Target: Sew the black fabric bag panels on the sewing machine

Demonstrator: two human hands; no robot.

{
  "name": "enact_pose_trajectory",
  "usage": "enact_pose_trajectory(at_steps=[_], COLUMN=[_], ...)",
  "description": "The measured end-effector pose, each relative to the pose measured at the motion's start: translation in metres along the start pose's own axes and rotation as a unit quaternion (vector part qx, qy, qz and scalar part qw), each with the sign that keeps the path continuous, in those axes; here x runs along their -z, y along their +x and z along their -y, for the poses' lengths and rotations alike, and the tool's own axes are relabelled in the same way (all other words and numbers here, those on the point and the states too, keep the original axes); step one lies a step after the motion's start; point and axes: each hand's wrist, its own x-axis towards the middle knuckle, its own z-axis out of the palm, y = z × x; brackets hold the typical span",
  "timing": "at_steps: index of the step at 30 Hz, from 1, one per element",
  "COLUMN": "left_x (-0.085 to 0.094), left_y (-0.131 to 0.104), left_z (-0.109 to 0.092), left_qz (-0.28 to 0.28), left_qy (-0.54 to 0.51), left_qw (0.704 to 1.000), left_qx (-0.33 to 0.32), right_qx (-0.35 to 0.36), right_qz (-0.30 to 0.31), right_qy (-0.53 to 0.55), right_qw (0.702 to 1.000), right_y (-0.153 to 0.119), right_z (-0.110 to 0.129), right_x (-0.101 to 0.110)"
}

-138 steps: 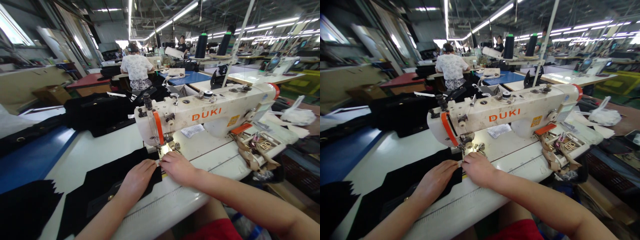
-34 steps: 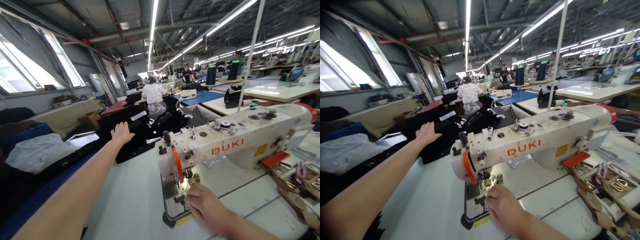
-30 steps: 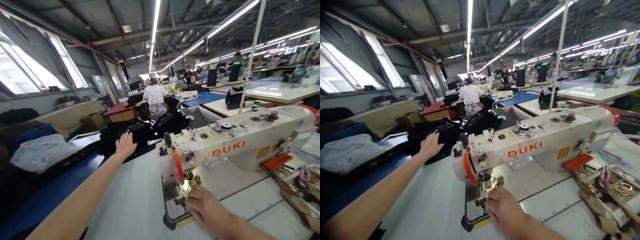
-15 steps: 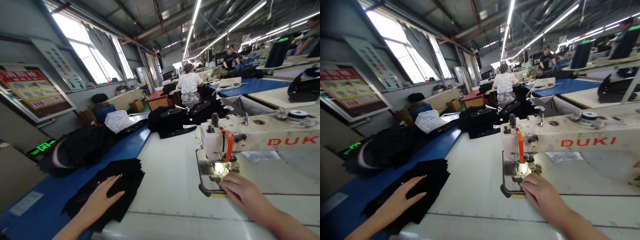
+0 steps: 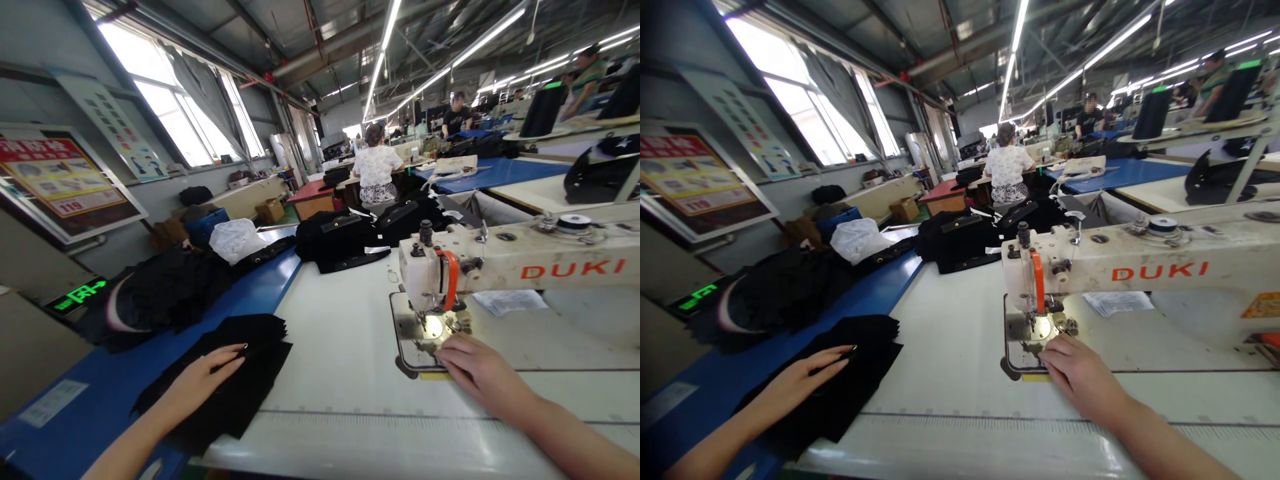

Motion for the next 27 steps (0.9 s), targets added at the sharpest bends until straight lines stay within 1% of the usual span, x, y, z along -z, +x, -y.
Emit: enact_pose_trajectory(at_steps=[2, 5, 7, 9, 12, 15, 16, 17, 18, 19, 20, 21, 22, 23, 24, 25, 26, 27], left_x=[0.003, 0.006, 0.008, 0.007, 0.002, -0.002, -0.001, 0.002, 0.006, 0.011, 0.016, 0.02, 0.023, 0.022, 0.017, 0.009, -0.005, -0.022], left_y=[0.0, 0.001, 0.001, 0.002, 0.003, 0.003, 0.003, 0.003, 0.002, 0.001, -0.001, -0.002, -0.003, -0.004, -0.004, -0.005, -0.004, -0.004], left_z=[-0.006, -0.013, -0.015, -0.014, -0.008, -0.004, -0.005, -0.006, -0.01, -0.015, -0.021, -0.029, -0.038, -0.048, -0.059, -0.071, -0.084, -0.097], left_qz=[-0.005, 0.009, 0.019, 0.019, 0.015, -0.005, -0.037, -0.088, -0.153, -0.23, -0.311, -0.385, -0.442, -0.476, -0.489, -0.478, -0.445, -0.4], left_qy=[-0.052, -0.137, -0.159, -0.141, -0.086, -0.036, -0.025, -0.015, -0.006, 0.004, 0.016, 0.033, 0.056, 0.081, 0.108, 0.132, 0.149, 0.157], left_qw=[0.998, 0.987, 0.981, 0.985, 0.994, 0.999, 0.998, 0.995, 0.985, 0.968, 0.944, 0.915, 0.891, 0.875, 0.865, 0.861, 0.862, 0.864], left_qx=[0.03, 0.088, 0.106, 0.101, 0.065, 0.036, 0.039, 0.052, 0.074, 0.098, 0.114, 0.113, 0.089, 0.038, -0.033, -0.113, -0.192, -0.262], right_qx=[0.0, -0.003, -0.005, -0.006, -0.008, -0.012, -0.013, -0.013, -0.013, -0.012, -0.011, -0.01, -0.009, -0.008, -0.007, -0.006, -0.006, -0.005], right_qz=[0.0, -0.002, -0.001, 0.002, 0.014, 0.022, 0.023, 0.023, 0.024, 0.024, 0.024, 0.023, 0.021, 0.018, 0.015, 0.013, 0.01, 0.008], right_qy=[-0.002, 0.002, 0.005, 0.006, 0.006, 0.006, 0.006, 0.007, 0.007, 0.007, 0.006, 0.005, 0.005, 0.004, 0.004, 0.003, 0.003, 0.004], right_qw=[1.0, 1.0, 1.0, 1.0, 1.0, 1.0, 1.0, 1.0, 1.0, 1.0, 1.0, 1.0, 1.0, 1.0, 1.0, 1.0, 1.0, 1.0], right_y=[0.0, -0.002, -0.002, -0.002, -0.002, -0.001, -0.001, -0.001, -0.001, -0.001, -0.001, -0.001, -0.001, -0.001, -0.001, -0.001, -0.001, 0.0], right_z=[0.0, -0.002, -0.003, -0.003, -0.002, -0.001, -0.001, -0.001, -0.001, -0.001, -0.001, -0.001, -0.001, -0.001, -0.001, -0.002, -0.002, -0.002], right_x=[0.0, -0.001, -0.002, -0.002, -0.001, 0.0, 0.0, 0.0, 0.0, 0.0, 0.0, 0.0, 0.0, 0.0, 0.0, 0.0, 0.0, 0.0])
